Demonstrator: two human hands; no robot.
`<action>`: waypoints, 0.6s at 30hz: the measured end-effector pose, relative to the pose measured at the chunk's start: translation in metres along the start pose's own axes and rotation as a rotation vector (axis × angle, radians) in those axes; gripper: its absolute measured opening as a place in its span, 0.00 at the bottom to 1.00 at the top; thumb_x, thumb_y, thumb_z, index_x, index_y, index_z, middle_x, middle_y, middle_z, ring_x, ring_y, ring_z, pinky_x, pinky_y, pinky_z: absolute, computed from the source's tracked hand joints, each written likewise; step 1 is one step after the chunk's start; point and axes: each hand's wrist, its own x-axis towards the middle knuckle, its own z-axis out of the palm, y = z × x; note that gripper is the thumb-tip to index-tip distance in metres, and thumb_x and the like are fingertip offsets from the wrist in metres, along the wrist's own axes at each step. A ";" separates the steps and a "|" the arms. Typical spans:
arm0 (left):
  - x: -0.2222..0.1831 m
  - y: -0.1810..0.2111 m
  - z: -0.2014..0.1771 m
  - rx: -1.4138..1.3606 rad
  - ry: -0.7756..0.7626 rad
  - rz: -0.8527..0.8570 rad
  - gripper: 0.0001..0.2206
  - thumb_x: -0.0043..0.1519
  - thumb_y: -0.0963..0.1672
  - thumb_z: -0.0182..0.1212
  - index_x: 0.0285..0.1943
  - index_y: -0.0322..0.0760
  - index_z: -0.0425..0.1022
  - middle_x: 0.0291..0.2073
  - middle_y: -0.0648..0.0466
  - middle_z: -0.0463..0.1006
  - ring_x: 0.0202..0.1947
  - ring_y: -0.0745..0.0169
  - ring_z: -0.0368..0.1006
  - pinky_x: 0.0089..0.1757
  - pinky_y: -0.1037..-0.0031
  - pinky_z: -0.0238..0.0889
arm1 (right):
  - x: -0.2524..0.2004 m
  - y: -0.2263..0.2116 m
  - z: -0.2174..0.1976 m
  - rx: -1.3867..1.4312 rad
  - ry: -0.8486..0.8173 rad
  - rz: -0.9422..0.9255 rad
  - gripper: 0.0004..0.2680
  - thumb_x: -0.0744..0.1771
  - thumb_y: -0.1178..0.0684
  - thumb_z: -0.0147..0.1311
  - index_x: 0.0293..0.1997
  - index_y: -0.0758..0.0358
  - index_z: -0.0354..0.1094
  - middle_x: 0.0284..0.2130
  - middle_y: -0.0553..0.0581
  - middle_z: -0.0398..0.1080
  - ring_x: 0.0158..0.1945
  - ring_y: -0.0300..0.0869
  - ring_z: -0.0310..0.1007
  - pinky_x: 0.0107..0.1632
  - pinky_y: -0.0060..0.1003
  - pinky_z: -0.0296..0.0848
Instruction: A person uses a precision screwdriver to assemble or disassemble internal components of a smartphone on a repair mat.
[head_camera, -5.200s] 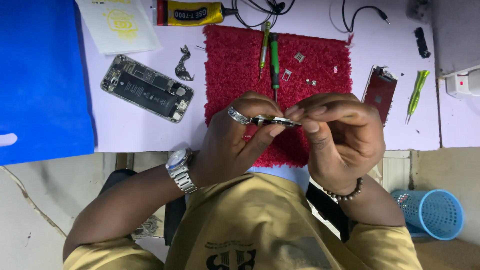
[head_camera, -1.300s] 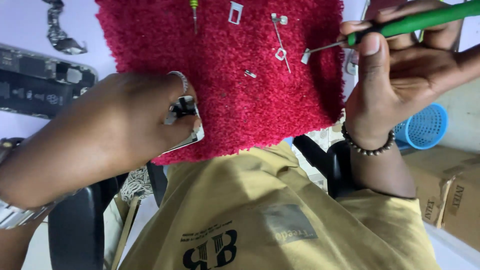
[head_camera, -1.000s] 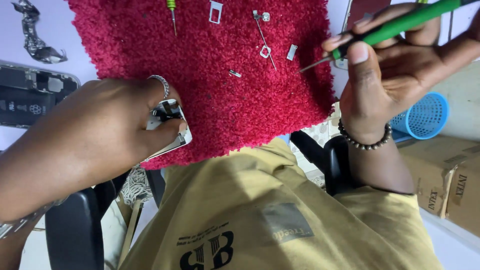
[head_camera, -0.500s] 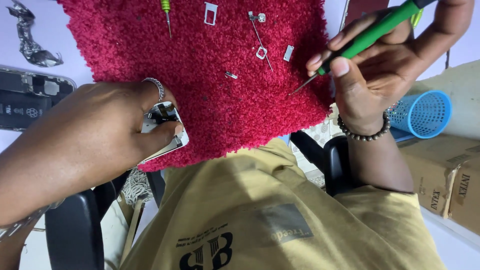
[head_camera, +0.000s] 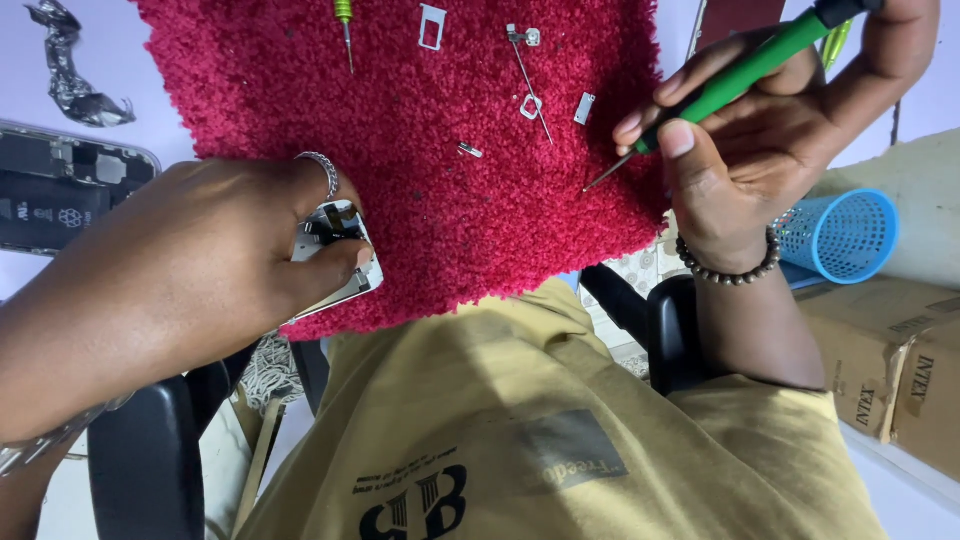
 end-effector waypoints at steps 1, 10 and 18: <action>0.000 0.000 0.000 -0.001 0.001 -0.001 0.22 0.64 0.56 0.60 0.66 0.56 0.74 0.18 0.47 0.85 0.26 0.46 0.83 0.35 0.54 0.68 | 0.000 -0.001 0.000 0.001 -0.001 -0.001 0.25 0.76 0.78 0.51 0.76 0.51 0.51 0.57 0.88 0.58 0.47 0.77 0.68 0.52 0.79 0.82; 0.003 -0.006 0.005 -0.030 0.010 0.011 0.21 0.63 0.56 0.60 0.64 0.56 0.74 0.24 0.49 0.87 0.32 0.47 0.84 0.38 0.54 0.70 | -0.001 -0.003 -0.001 0.003 -0.025 0.006 0.25 0.75 0.77 0.51 0.77 0.51 0.51 0.54 0.90 0.58 0.44 0.77 0.68 0.49 0.78 0.82; -0.010 0.012 -0.016 -0.141 -0.047 0.192 0.06 0.69 0.43 0.54 0.43 0.43 0.76 0.22 0.57 0.75 0.21 0.62 0.71 0.29 0.62 0.61 | 0.015 -0.036 0.065 -0.086 -0.108 -0.196 0.10 0.74 0.58 0.56 0.47 0.84 0.66 0.49 0.72 0.64 0.38 0.66 0.77 0.42 0.54 0.89</action>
